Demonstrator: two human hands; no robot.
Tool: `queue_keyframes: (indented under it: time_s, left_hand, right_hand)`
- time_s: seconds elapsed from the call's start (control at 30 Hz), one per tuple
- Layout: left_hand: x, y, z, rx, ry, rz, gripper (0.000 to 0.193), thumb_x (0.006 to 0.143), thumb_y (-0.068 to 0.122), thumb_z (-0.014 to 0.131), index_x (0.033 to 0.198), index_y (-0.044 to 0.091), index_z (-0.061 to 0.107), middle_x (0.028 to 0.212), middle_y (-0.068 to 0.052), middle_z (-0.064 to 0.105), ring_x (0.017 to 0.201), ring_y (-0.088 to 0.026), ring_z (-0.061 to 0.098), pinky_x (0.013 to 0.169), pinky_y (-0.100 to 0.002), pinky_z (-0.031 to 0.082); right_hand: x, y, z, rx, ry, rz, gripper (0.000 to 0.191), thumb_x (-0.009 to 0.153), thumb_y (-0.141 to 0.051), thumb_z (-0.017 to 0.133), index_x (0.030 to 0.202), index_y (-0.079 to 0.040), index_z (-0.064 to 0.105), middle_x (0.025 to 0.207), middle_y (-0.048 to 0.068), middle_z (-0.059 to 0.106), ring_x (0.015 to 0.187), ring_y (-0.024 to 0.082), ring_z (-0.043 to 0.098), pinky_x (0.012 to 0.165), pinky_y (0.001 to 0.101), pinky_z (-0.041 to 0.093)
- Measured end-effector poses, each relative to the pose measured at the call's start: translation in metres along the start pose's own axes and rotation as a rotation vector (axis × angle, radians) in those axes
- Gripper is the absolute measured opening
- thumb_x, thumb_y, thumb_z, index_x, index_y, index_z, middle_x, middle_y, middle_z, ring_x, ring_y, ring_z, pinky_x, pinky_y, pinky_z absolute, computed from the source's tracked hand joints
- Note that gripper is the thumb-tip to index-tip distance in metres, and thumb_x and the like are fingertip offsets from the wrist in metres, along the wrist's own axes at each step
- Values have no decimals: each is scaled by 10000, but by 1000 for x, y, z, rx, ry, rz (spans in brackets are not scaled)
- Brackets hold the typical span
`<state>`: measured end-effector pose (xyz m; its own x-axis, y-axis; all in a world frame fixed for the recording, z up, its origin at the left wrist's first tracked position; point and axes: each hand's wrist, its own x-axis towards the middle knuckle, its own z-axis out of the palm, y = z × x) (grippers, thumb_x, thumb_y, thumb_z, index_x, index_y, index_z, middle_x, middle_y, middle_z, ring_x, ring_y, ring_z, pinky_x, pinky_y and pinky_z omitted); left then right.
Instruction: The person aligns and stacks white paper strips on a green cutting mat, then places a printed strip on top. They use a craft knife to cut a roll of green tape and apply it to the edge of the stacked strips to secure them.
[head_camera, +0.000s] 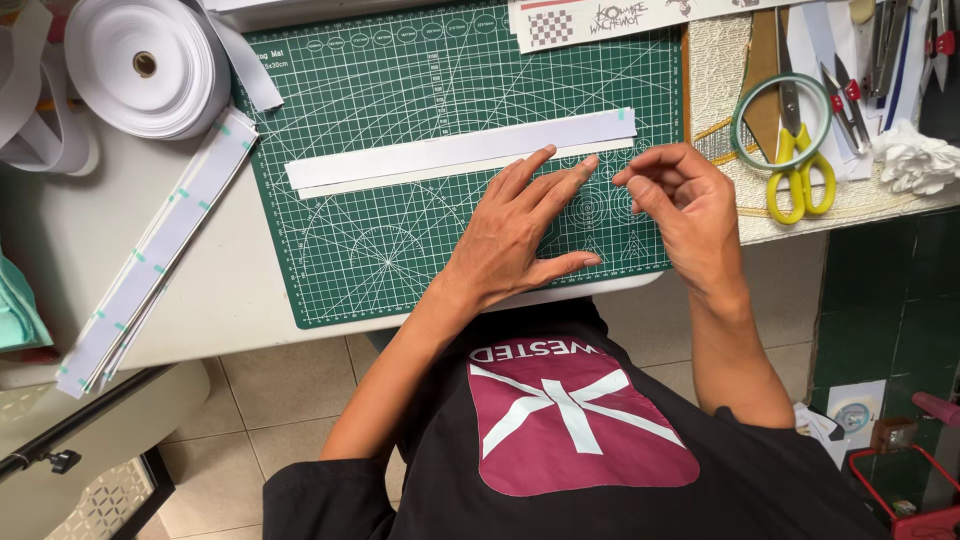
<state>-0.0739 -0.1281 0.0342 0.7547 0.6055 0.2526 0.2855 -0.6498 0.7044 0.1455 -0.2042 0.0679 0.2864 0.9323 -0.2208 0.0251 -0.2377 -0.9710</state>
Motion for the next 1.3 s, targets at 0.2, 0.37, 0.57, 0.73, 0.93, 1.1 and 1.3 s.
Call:
queue_keyframes:
  time_s: [0.2,0.37,0.57,0.73,0.93,1.1,1.3]
  left_hand:
    - [-2,0,3,36,-10,25,973,885,754,650,1612,195,324,1426,-99,612,1478,-368,436,1234,-586,358]
    - [-1,1,5,69,-29,38,942,893,749,640,1606,218,330,1412,-100,620,1460,-361,447,1231,-580,359]
    - [11,-9,6,456,-58,165,841,948,736,600,1616,303,329,1365,-126,638,1440,-323,475,1226,-565,358]
    - [28,-15,14,496,-109,251,870,933,767,577,1612,284,329,1334,-151,647,1417,-334,487,1208,-565,357]
    - [55,-26,17,484,-99,304,956,941,819,520,1578,120,381,1346,-189,633,1365,-340,518,1174,-555,384]
    - [75,-44,6,427,-91,298,994,938,866,471,1423,2,556,1306,-184,625,1241,-334,580,1081,-520,454]
    - [91,-48,2,371,-192,335,1051,897,914,460,1333,-26,641,1214,-134,610,1048,-262,584,876,-389,501]
  right_hand:
    - [1,16,6,165,-6,74,225,971,0,720,1130,-49,569,1026,82,716,874,79,654,767,210,537]
    - [-1,22,7,224,21,94,251,944,26,741,1088,-64,556,977,55,695,840,67,641,704,198,510]
    - [-8,29,-3,212,66,114,283,930,54,739,1079,-90,546,905,36,670,766,48,602,640,185,467]
    - [-12,36,-14,279,120,85,302,940,70,739,1085,-93,531,938,26,660,785,40,580,662,184,447]
    - [-12,37,-32,430,174,80,337,927,96,738,1102,-87,514,939,49,670,750,52,565,633,181,427]
    - [-9,37,-35,468,176,140,260,1002,23,672,1179,-75,510,1034,111,695,777,86,607,668,206,478]
    - [-5,40,-24,482,147,149,208,1052,-24,594,1224,-58,483,1259,197,668,893,137,661,758,243,532]
